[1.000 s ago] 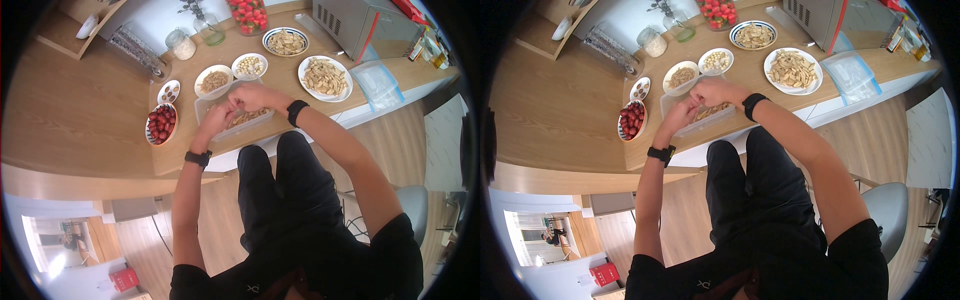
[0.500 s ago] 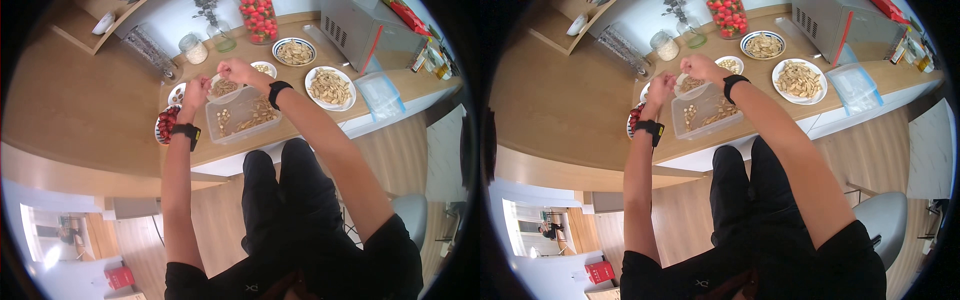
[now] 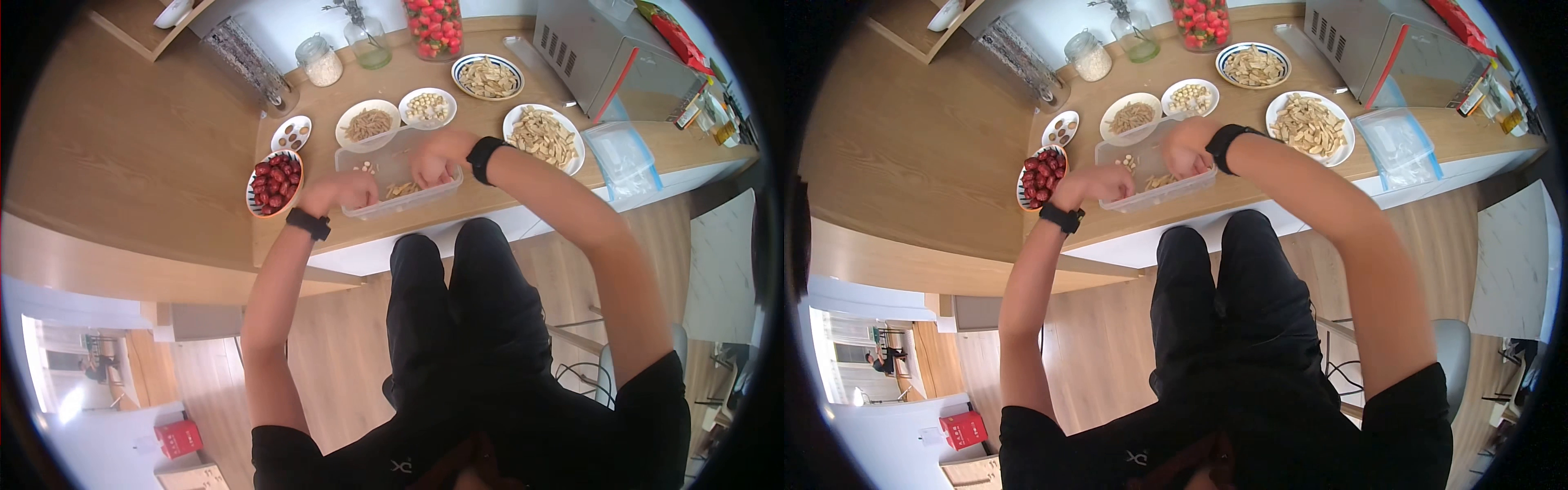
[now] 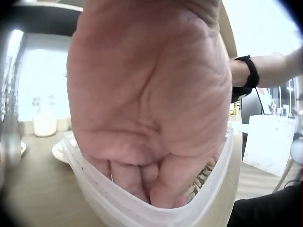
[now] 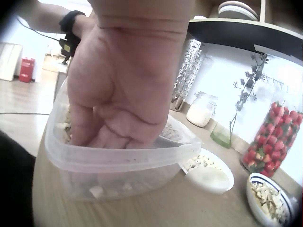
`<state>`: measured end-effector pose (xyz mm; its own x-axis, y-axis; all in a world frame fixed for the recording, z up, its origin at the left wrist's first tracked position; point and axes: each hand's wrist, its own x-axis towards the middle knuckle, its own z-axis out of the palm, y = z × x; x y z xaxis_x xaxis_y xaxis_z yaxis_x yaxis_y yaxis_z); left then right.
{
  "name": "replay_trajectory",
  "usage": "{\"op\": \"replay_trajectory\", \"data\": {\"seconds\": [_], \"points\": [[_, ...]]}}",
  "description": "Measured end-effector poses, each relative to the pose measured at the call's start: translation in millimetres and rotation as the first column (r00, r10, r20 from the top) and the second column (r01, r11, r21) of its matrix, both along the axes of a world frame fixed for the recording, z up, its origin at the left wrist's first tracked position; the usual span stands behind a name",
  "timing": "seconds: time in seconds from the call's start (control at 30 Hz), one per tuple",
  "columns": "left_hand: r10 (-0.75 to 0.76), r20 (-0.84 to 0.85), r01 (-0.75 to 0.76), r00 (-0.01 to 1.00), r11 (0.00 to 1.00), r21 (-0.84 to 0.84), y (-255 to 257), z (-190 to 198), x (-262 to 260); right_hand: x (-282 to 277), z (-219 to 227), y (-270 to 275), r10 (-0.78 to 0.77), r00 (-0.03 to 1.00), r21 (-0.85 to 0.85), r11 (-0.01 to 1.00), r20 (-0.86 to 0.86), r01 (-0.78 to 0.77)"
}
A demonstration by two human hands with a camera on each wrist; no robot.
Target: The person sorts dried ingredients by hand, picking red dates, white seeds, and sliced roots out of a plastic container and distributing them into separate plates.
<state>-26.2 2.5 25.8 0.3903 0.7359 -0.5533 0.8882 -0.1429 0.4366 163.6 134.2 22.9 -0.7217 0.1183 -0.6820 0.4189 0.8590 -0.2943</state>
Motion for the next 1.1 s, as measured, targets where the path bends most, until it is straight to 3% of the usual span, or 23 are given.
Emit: {"op": "replay_trajectory", "data": {"seconds": [0.07,0.1,0.13,0.17,0.2,0.23,0.27,0.3,0.33,0.4,0.43,0.47,0.5,0.57,0.6,0.67,0.73,0.93,1.0,1.03,1.1], "points": [[-0.035,-0.027,0.035,0.999,0.999,-0.01,1.5,-1.0,8.2,-5.7,-2.4,-3.9,0.017,0.989,-0.261,0.965,0.146,0.022],[-0.071,-0.052,0.07,0.996,0.997,-0.022,2.2,1.0,11.3,-2.9,-0.4,-4.3,0.016,0.99,-0.259,0.966,0.144,0.022],[-0.072,-0.052,0.071,0.996,0.997,-0.025,3.7,-3.2,8.2,3.3,-1.3,-6.3,-0.087,0.996,-0.331,0.939,0.027,0.091],[0.022,0.151,-0.026,0.988,0.999,0.028,6.1,-17.6,-1.7,8.8,-2.4,-10.3,-0.197,0.977,-0.411,0.899,-0.077,0.148],[0.104,0.351,-0.133,0.931,0.989,0.06,4.8,-22.2,-5.0,6.6,-14.4,-3.3,-0.198,0.978,-0.417,0.896,-0.073,0.15],[0.103,0.353,-0.132,0.93,0.99,0.059,4.6,-24.8,-9.3,1.7,-22.1,8.6,-0.234,0.935,-0.408,0.906,-0.267,0.11],[0.104,0.396,-0.204,0.912,0.953,0.222,2.7,-20.7,-9.0,-0.2,-29.0,18.4,-0.259,0.855,-0.39,0.918,-0.448,0.074],[0.097,0.438,-0.279,0.894,0.884,0.374,0.7,-14.6,-7.6,3.9,-23.3,20.0,-0.259,0.857,-0.39,0.918,-0.445,0.075],[0.099,0.44,-0.281,0.893,0.884,0.373,1.7,-6.0,-7.8,8.4,-16.0,23.2,-0.24,0.82,-0.322,0.944,-0.52,0.073],[0.031,-0.025,-0.018,0.999,0.911,0.411,5.3,7.6,-10.9,11.0,-5.8,22.4,-0.214,0.778,-0.255,0.964,-0.59,0.072],[0.036,-0.025,-0.022,0.999,0.912,0.409,3.2,9.1,-8.4,10.7,-2.7,19.0,-0.067,0.798,-0.009,0.997,-0.599,0.077],[0.031,-0.237,0.081,0.971,0.891,0.448,3.8,5.1,-7.7,10.3,-4.1,17.2,0.076,0.816,0.238,0.968,-0.573,0.077],[0.034,-0.438,0.192,0.898,0.866,0.461,4.4,1.0,-6.3,13.7,-9.0,11.3,0.076,0.816,0.236,0.969,-0.574,0.076],[0.112,-0.452,0.166,0.885,0.832,0.53,-0.3,-14.3,-3.3,23.3,-24.3,-1.3,0.224,0.713,0.445,0.885,-0.665,0.137],[0.191,-0.458,0.142,0.868,0.789,0.597,-2.0,-20.9,-1.7,22.1,-34.0,-0.4,0.222,0.713,0.444,0.885,-0.665,0.138],[0.204,-0.461,0.145,0.864,0.776,0.614,-2.5,-30.7,1.6,21.3,-45.9,-2.8,0.296,0.709,0.559,0.812,-0.64,0.166],[0.219,-0.46,0.141,0.86,0.764,0.629,-3.5,-36.5,4.8,23.5,-44.0,-1.7,0.313,0.711,0.568,0.81,-0.63,0.148],[0.222,-0.358,0.033,0.907,0.811,0.584,-1.5,-26.6,14.4,22.5,-41.2,9.4,0.276,0.703,0.499,0.857,-0.656,0.13],[0.261,-0.19,-0.083,0.947,0.765,0.639,0.8,-34.0,14.7,22.5,-43.9,13.2,0.256,0.706,0.483,0.865,-0.66,0.138],[0.264,-0.185,-0.089,0.947,0.765,0.637,3.2,-37.3,14.7,22.6,-45.1,15.3,0.235,0.712,0.466,0.873,-0.662,0.146],[0.304,0.132,-0.325,0.943,0.767,0.553,9.1,-35.2,16.1,23.3,-39.1,14.7,0.227,0.719,0.458,0.878,-0.657,0.141]]}}
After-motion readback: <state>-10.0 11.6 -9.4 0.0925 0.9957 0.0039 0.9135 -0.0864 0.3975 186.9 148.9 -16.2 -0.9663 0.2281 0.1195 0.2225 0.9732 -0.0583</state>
